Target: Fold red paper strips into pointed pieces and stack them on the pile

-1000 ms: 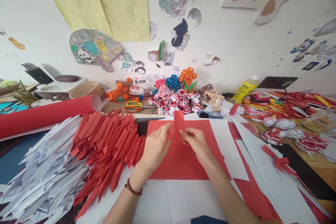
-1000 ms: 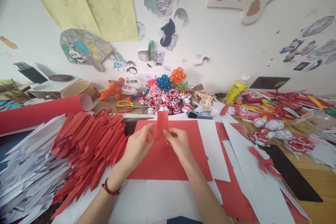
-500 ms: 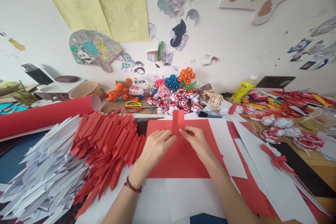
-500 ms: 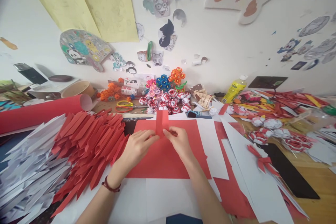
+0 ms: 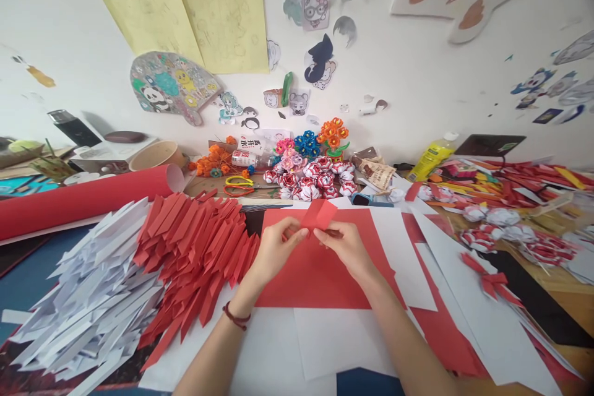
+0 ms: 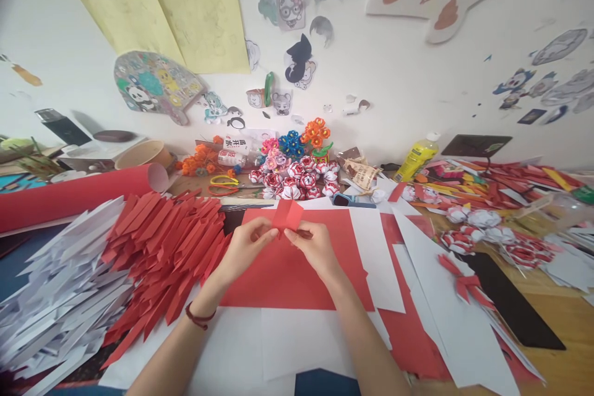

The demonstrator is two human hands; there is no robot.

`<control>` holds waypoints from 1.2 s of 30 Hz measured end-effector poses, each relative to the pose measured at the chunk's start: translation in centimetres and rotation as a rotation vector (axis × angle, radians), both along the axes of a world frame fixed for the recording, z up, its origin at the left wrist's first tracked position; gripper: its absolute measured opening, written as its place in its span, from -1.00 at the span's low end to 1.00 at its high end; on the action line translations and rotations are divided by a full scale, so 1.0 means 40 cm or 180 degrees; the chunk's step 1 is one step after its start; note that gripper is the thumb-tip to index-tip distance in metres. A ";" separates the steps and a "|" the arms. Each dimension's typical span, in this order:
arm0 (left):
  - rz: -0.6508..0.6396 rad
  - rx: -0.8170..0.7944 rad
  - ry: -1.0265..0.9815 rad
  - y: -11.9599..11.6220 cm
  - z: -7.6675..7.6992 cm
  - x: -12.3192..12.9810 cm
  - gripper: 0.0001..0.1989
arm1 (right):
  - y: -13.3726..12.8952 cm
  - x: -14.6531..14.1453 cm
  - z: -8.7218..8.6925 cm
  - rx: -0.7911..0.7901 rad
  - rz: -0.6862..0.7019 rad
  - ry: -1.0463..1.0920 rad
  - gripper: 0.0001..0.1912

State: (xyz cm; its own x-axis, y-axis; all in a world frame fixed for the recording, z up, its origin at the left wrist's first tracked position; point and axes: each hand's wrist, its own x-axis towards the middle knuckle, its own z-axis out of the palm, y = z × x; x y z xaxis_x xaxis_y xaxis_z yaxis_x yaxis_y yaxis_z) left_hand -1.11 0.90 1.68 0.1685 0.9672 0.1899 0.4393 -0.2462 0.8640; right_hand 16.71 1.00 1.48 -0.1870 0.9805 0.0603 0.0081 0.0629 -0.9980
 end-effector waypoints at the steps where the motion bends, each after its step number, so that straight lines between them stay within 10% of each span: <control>1: -0.0119 -0.0077 -0.0097 0.001 0.001 0.000 -0.69 | -0.001 0.000 0.002 0.0027 0.0019 0.0010 -0.72; 36: 0.0317 0.0374 -0.0039 -0.030 0.003 0.037 -0.67 | -0.008 -0.007 0.000 -0.0119 0.0121 0.0106 -0.70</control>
State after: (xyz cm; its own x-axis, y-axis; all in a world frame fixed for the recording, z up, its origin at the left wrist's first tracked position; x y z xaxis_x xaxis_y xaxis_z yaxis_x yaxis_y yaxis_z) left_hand 0.37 -0.31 1.81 0.0698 0.9501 0.3041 0.4561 -0.3015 0.8373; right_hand 16.45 0.69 1.50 -0.2225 0.9745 0.0304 -0.0269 0.0251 -0.9993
